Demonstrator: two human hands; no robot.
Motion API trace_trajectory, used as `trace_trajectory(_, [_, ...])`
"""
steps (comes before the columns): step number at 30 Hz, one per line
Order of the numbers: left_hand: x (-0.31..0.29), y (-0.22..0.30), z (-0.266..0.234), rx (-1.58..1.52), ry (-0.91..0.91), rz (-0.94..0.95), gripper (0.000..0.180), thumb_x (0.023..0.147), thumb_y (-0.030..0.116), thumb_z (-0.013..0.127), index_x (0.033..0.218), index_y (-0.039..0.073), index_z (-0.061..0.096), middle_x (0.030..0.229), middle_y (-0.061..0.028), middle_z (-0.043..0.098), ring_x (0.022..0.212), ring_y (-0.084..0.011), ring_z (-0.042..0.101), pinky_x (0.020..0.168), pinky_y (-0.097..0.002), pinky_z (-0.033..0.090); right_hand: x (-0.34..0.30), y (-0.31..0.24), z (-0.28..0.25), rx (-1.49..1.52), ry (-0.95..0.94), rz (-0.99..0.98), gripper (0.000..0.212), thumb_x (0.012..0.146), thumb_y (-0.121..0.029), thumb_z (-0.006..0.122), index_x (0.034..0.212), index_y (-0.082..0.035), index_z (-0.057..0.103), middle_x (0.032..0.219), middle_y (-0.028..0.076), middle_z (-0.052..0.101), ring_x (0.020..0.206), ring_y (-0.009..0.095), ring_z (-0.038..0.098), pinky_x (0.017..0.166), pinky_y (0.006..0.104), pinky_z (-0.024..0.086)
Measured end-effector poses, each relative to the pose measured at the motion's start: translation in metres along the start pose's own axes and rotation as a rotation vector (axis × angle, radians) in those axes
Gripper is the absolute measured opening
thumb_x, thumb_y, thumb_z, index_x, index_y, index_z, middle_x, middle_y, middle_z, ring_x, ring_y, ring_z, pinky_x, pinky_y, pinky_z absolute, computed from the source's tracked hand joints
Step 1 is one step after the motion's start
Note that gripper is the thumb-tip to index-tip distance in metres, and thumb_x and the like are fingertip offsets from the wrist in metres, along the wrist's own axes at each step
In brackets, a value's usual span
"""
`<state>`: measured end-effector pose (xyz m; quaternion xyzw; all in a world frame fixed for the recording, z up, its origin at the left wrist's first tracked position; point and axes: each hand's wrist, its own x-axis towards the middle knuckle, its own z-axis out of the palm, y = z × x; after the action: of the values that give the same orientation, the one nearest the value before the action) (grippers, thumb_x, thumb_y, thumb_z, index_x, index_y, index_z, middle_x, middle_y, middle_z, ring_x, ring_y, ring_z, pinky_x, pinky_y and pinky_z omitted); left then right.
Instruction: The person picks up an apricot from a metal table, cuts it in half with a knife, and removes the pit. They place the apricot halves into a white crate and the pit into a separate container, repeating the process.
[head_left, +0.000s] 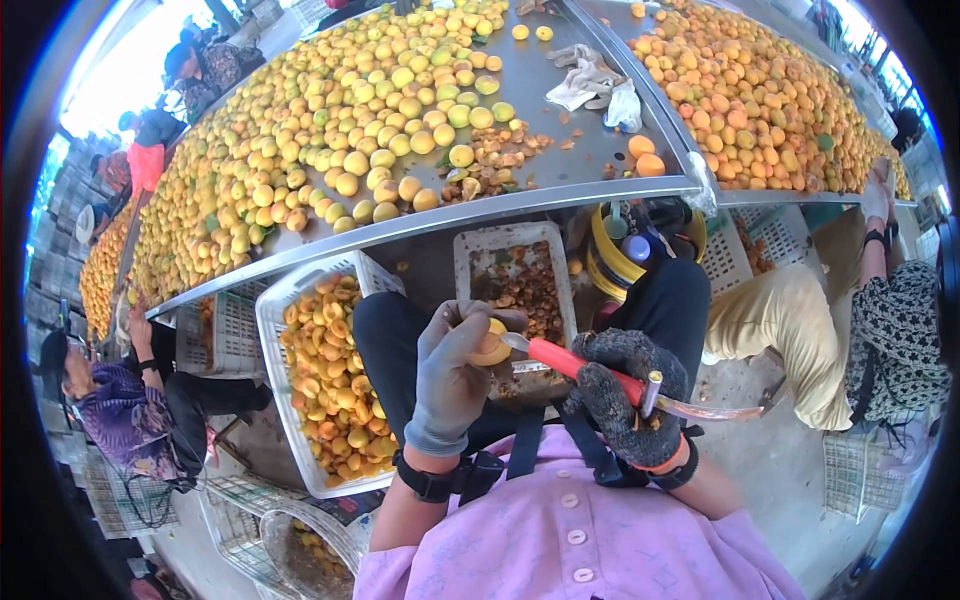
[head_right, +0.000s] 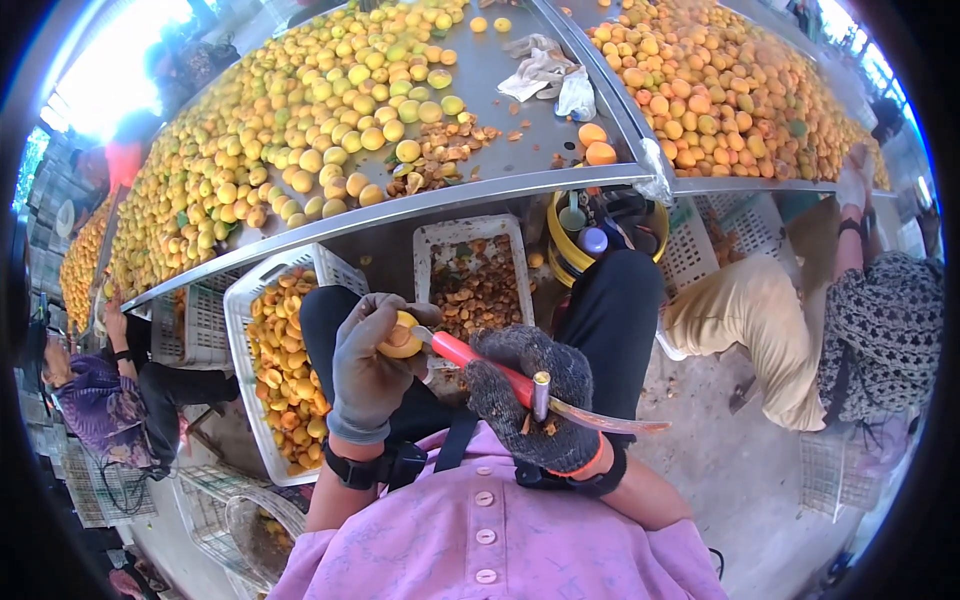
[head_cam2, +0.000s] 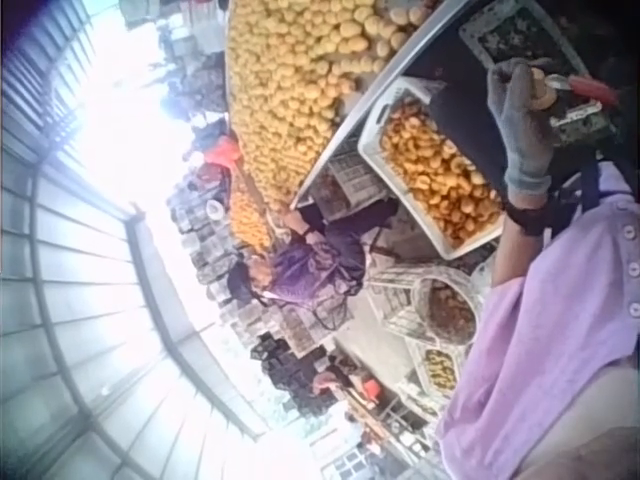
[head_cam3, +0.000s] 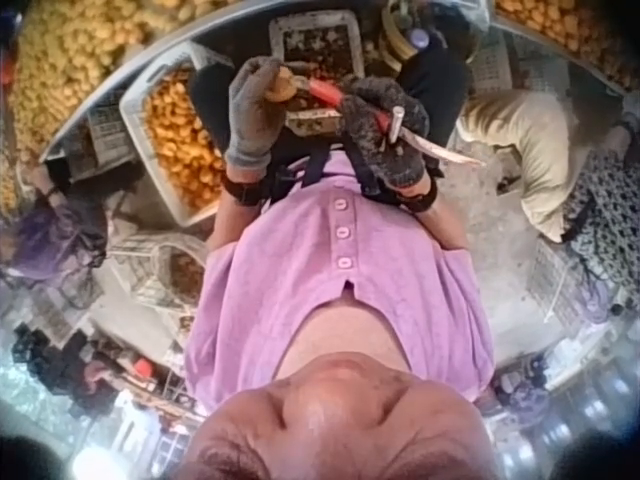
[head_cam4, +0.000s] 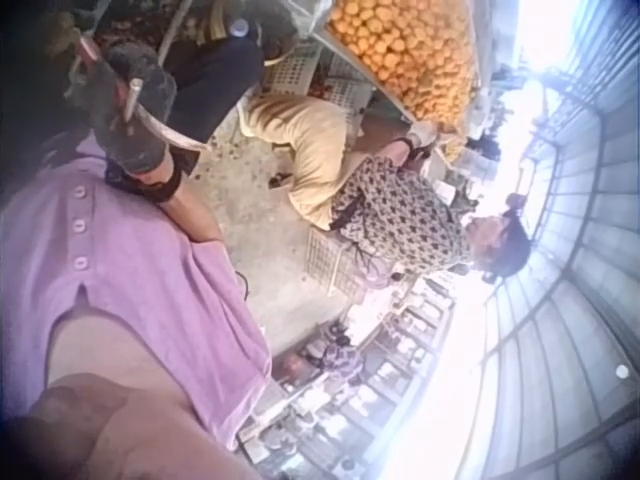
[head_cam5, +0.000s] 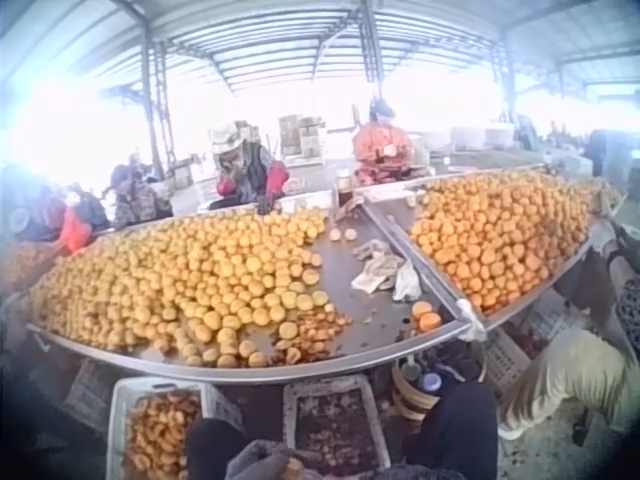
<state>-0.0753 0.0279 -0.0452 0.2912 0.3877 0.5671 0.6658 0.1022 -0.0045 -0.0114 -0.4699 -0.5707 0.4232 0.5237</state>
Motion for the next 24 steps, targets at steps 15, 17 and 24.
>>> trace_trajectory(15, [0.01, 0.005, 0.011, 0.198, 0.154, 0.211, 0.029, 0.096, 0.021, 0.043, 0.087, -0.002, 0.058, 0.074, -0.0044, 0.059, 0.064, -0.0105, 0.058, 0.053, -0.0187, 0.044, 0.014, 0.031, 0.018, 0.474, -0.019, 0.223, 0.014, 0.085, -0.011, 0.06, 0.094, 0.0, 0.057, 0.078, 0.01, 0.061, 0.052, 0.014, 0.059, 0.043, 0.0237, 0.046])
trace_trajectory(17, [0.009, 0.009, 0.019, 0.039, 0.305, 0.203, 0.025, 0.094, 0.016, 0.041, 0.083, 0.0, 0.056, 0.072, -0.006, 0.058, 0.063, -0.0144, 0.057, 0.057, -0.0249, 0.046, 0.018, 0.04, 0.025, 0.292, -0.001, 0.149, 0.014, 0.087, -0.015, 0.058, 0.093, -0.002, 0.057, 0.074, 0.008, 0.061, 0.051, 0.013, 0.057, 0.043, 0.023, 0.045])
trace_trajectory(24, [0.02, 0.042, 0.01, 0.008, -0.223, -0.066, 0.038, 0.092, 0.033, 0.049, 0.104, -0.002, 0.057, 0.081, -0.0082, 0.063, 0.062, -0.0124, 0.06, 0.054, -0.0221, 0.05, 0.073, 0.007, -0.008, 0.471, -0.14, 0.321, 0.017, 0.081, -0.008, 0.064, 0.095, 0.001, 0.06, 0.079, 0.007, 0.063, 0.065, 0.014, 0.061, 0.059, 0.0262, 0.051])
